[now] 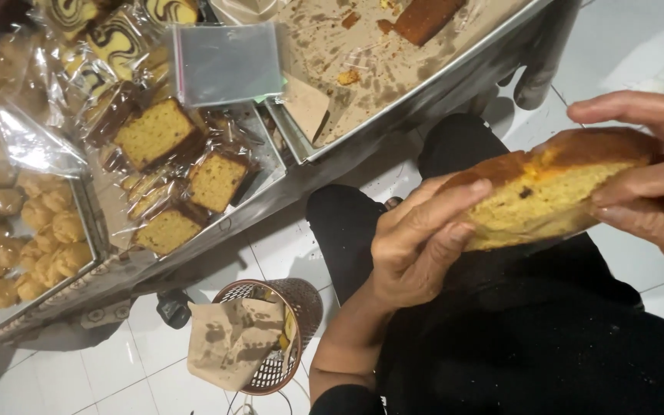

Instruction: Wrapping individual slices of cake into small plastic bags for sale.

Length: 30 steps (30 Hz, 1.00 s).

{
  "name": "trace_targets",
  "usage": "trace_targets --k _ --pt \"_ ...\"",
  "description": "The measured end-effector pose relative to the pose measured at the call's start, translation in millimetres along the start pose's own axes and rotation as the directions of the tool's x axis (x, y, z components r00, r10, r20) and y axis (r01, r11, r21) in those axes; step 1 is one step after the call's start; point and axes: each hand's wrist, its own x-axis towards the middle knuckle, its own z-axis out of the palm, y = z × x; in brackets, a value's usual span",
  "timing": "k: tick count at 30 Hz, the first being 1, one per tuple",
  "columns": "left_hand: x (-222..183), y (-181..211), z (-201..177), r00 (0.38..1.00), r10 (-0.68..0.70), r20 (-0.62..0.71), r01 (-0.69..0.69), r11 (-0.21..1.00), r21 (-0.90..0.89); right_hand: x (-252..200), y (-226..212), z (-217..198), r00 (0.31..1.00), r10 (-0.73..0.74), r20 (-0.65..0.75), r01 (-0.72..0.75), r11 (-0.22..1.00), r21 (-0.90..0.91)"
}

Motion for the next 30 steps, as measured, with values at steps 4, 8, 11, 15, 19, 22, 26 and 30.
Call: trace_targets --k 4,8,11,15,19,22,26,30 --pt "1 16 0 0.998 -0.031 -0.051 0.031 1.000 -0.005 7 -19 0 0.999 0.032 -0.016 -0.030 0.994 0.108" --pt "-2 14 7 0.997 -0.005 -0.083 -0.009 0.987 -0.162 -2 -7 3 0.999 -0.022 -0.043 0.025 0.996 0.084" --pt "0 22 9 0.989 0.064 -0.134 -0.073 0.995 -0.065 3 -15 6 0.993 -0.091 -0.072 0.097 0.992 0.084" --pt "5 33 7 0.988 0.088 -0.128 -0.095 0.995 -0.044 -4 -17 11 0.993 -0.070 -0.099 0.083 0.988 0.131" --pt "1 30 12 0.985 0.031 -0.167 -0.063 0.980 -0.188 -10 -20 8 0.994 -0.083 -0.074 0.092 0.987 0.131" --pt "7 41 9 0.987 0.060 -0.149 -0.078 0.989 -0.122 -13 -13 3 0.991 -0.127 -0.033 0.131 0.978 0.164" --pt "1 45 9 0.994 -0.005 -0.105 -0.037 0.919 -0.391 -17 -4 6 0.983 -0.179 -0.038 0.183 0.964 0.195" --pt "1 63 5 0.994 -0.038 -0.102 0.020 0.985 -0.173 -29 15 6 0.966 -0.248 -0.069 0.255 0.956 0.147"
